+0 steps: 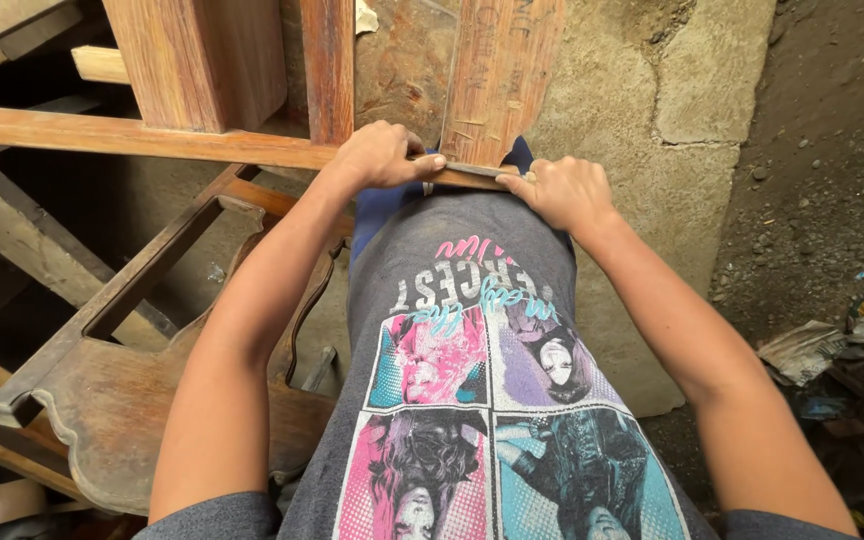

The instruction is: The person smooths the wooden frame of a chair using a metal file and a hammer. They repeatedly file the wood and tap it with the hammer to shape or smooth the surface. Finally, they wipe the wood with a cloth.

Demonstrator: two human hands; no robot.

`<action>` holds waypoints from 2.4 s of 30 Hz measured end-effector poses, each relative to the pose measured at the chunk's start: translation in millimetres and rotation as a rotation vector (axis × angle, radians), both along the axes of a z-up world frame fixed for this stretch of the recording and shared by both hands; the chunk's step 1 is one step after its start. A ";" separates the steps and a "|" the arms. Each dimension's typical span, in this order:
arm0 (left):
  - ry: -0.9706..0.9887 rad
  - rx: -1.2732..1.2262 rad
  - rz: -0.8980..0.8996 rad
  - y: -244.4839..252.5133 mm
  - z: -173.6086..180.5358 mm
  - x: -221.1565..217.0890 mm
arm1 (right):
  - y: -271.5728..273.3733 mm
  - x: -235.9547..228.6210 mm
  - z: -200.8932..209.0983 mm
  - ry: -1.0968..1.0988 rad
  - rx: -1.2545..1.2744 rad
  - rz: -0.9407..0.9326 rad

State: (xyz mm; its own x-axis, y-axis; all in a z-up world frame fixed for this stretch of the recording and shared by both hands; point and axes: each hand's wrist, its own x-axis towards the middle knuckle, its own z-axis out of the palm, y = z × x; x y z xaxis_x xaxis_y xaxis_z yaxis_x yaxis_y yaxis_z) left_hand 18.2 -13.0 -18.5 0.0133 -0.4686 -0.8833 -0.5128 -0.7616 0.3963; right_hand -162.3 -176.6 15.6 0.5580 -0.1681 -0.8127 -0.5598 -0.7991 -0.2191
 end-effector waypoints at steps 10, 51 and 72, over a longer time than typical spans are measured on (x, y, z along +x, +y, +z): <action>-0.050 -0.009 -0.015 -0.3 1.5 -4.3 | 23.9 -38.2 -30.9 -0.403 -0.260 0.022; -0.108 0.021 0.009 -5.9 7.2 -7.5 | -18.7 6.9 13.1 0.139 0.146 -0.046; -0.069 -0.027 -0.087 1.8 1.3 -3.8 | -16.6 -11.1 12.4 -0.091 0.011 0.058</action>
State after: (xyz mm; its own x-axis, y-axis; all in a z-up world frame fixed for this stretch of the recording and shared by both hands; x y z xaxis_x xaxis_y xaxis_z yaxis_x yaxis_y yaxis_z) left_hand 14.4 -11.2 -17.2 0.0316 -0.4941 -0.8688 -0.6032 -0.7026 0.3776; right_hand -173.4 -193.2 28.0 0.6384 -0.1246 -0.7596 -0.4901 -0.8267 -0.2763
